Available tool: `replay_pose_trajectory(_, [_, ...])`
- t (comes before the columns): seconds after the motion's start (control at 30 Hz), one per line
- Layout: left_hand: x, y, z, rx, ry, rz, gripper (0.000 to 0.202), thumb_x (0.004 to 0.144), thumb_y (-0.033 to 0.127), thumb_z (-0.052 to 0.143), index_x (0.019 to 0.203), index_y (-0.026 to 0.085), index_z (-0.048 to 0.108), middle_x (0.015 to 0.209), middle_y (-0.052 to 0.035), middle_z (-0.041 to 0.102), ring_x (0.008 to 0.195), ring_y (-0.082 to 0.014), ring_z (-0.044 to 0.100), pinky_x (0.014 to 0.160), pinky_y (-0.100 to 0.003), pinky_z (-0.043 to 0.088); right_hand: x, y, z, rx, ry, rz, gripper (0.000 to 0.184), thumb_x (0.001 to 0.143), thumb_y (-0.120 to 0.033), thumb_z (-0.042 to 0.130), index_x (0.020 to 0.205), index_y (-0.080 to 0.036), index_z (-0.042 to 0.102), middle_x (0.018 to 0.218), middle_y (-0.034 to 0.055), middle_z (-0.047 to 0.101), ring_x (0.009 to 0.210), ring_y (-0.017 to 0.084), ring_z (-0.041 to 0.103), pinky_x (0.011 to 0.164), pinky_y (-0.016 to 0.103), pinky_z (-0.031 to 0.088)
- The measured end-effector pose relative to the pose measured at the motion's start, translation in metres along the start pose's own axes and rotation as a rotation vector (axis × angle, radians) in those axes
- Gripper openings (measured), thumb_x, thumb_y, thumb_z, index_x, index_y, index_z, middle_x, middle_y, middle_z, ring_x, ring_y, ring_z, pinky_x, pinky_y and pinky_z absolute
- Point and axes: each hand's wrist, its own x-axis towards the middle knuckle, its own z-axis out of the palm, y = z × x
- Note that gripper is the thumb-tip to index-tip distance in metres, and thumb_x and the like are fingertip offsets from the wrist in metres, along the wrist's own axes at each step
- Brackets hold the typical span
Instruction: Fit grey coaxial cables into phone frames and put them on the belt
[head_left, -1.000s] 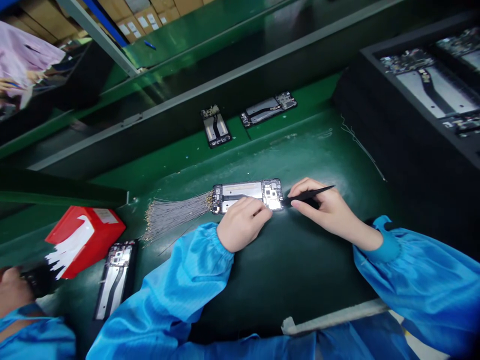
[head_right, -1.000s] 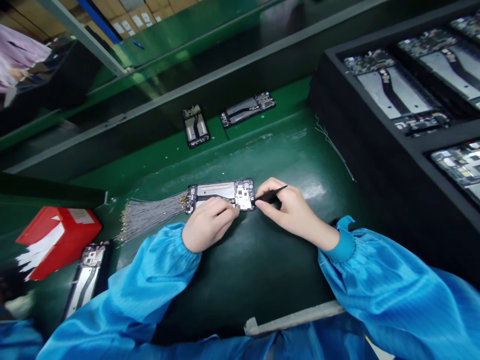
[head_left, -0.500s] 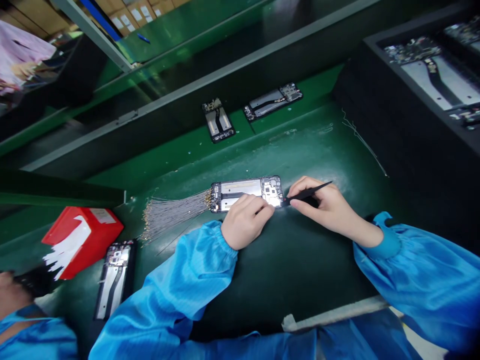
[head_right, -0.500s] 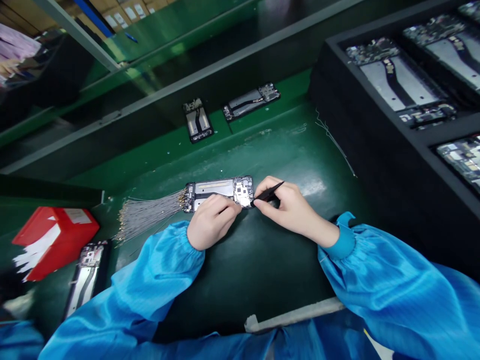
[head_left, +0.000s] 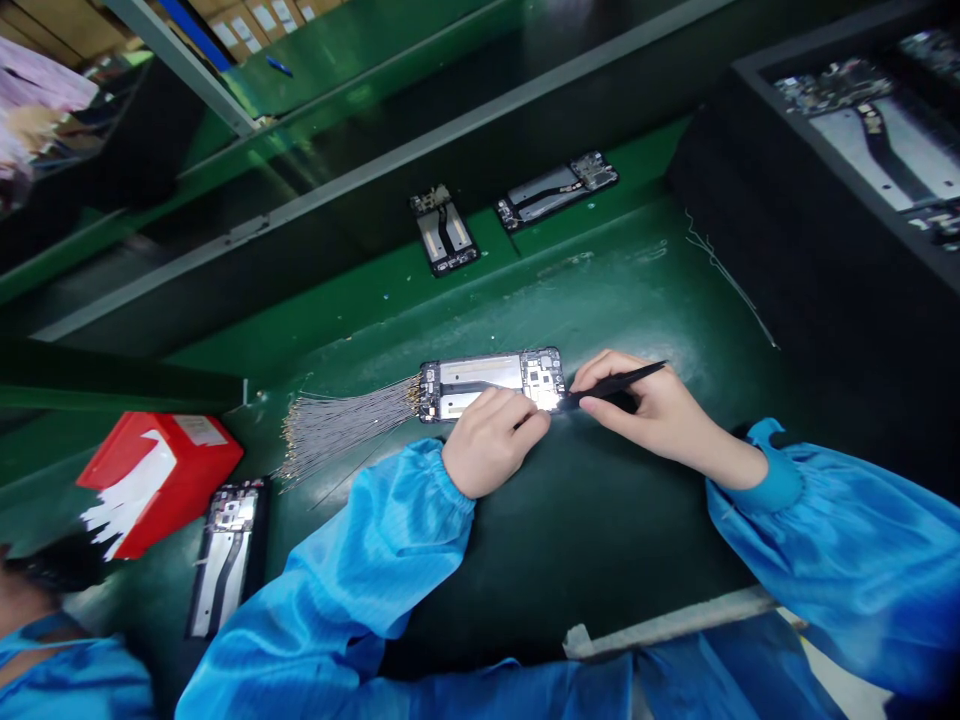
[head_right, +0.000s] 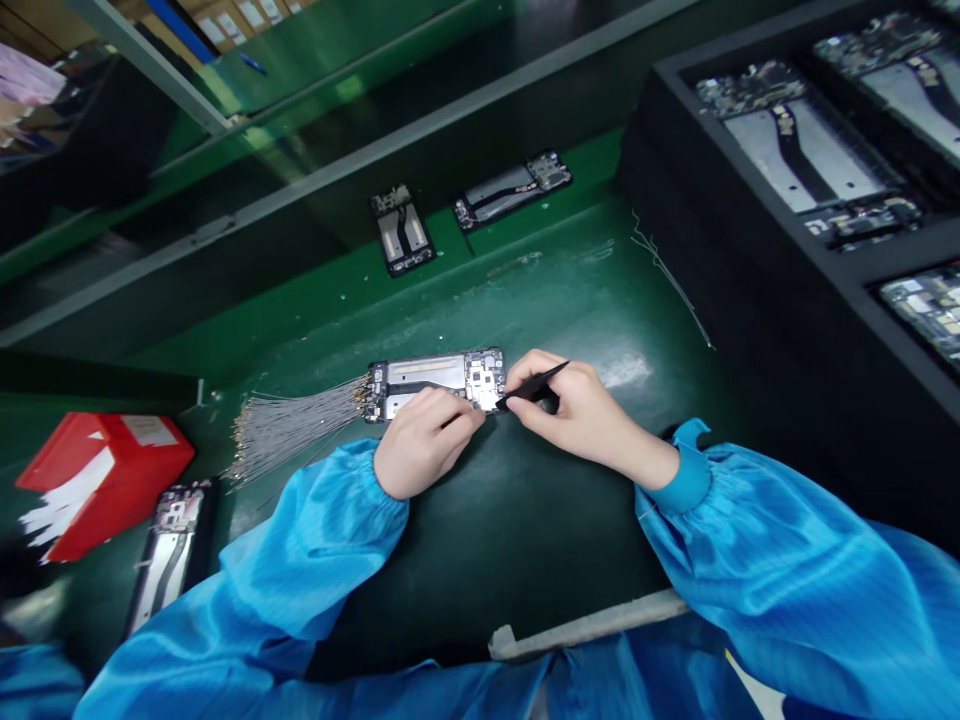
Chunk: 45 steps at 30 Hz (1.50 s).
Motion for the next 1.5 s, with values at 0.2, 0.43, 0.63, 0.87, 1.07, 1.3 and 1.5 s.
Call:
replay_pose_trajectory(0.2, [0.001,0.000,-0.001,0.002,-0.015,-0.001,0.020,0.089,0.016,0.040,0.078,0.016,0.057,0.072,-0.0020,0.057,0.068,-0.0130,0.047,0.062,-0.027,0.034,-0.001,0.000,0.002,-0.010,-0.039,-0.085,0.013,0.075,-0.011,0.052,0.083,-0.022,0.052,0.081,0.0021,0.059,0.075,0.015,0.057,0.067,0.029,0.046])
replay_pose_trajectory(0.43, [0.002,-0.001,-0.001,-0.004,-0.013,-0.019,0.021,0.089,0.018,0.041,0.078,0.016,0.059,0.071,-0.0018,0.057,0.068,-0.0133,0.047,0.062,-0.027,0.035,0.000,-0.003,0.002,-0.094,-0.097,-0.215,0.014,0.076,-0.010,0.049,0.084,-0.020,0.049,0.083,0.0032,0.057,0.072,0.014,0.054,0.064,0.027,0.045])
replay_pose_trajectory(0.63, [0.003,-0.003,0.002,-0.096,-0.031,-0.095,0.023,0.089,0.020,0.040,0.079,0.015,0.060,0.073,-0.0043,0.057,0.071,-0.0143,0.048,0.065,-0.024,0.041,0.004,-0.005,0.004,-0.160,-0.111,-0.264,0.011,0.075,-0.010,0.048,0.080,-0.019,0.049,0.079,0.0037,0.057,0.069,0.014,0.053,0.062,0.028,0.043])
replay_pose_trajectory(0.87, [0.004,-0.005,0.004,-0.138,-0.031,-0.117,0.022,0.088,0.021,0.040,0.082,0.014,0.060,0.076,-0.0052,0.057,0.074,-0.0154,0.050,0.069,-0.026,0.045,0.004,-0.001,0.002,-0.110,-0.129,-0.257,0.007,0.078,-0.013,0.049,0.083,-0.018,0.051,0.083,0.0043,0.055,0.074,0.014,0.052,0.067,0.028,0.043])
replay_pose_trajectory(1.07, [0.005,-0.007,0.006,-0.208,-0.040,-0.177,0.017,0.086,0.020,0.043,0.085,0.014,0.060,0.079,-0.0052,0.056,0.076,-0.0157,0.052,0.072,-0.028,0.046,0.016,0.003,-0.007,-0.220,-0.085,-0.187,0.016,0.086,-0.025,0.045,0.093,-0.019,0.057,0.080,0.0035,0.052,0.073,0.014,0.051,0.066,0.027,0.042])
replay_pose_trajectory(1.3, [0.010,-0.006,0.009,-0.247,-0.004,-0.254,0.012,0.083,0.015,0.045,0.083,0.015,0.057,0.077,-0.0036,0.055,0.073,-0.0148,0.053,0.069,-0.026,0.046,0.033,0.012,0.008,-0.498,-0.252,-0.268,0.025,0.076,-0.024,0.055,0.099,-0.018,0.052,0.107,0.0120,0.054,0.106,0.026,0.045,0.085,0.040,0.038])
replay_pose_trajectory(1.5, [0.005,-0.010,0.008,-0.297,0.029,-0.206,0.015,0.085,0.016,0.044,0.086,0.015,0.059,0.078,-0.0041,0.055,0.075,-0.0146,0.053,0.071,-0.027,0.046,0.035,0.013,0.009,-0.512,-0.263,-0.253,0.028,0.071,-0.016,0.052,0.098,-0.018,0.051,0.106,0.0112,0.054,0.104,0.026,0.046,0.085,0.039,0.038])
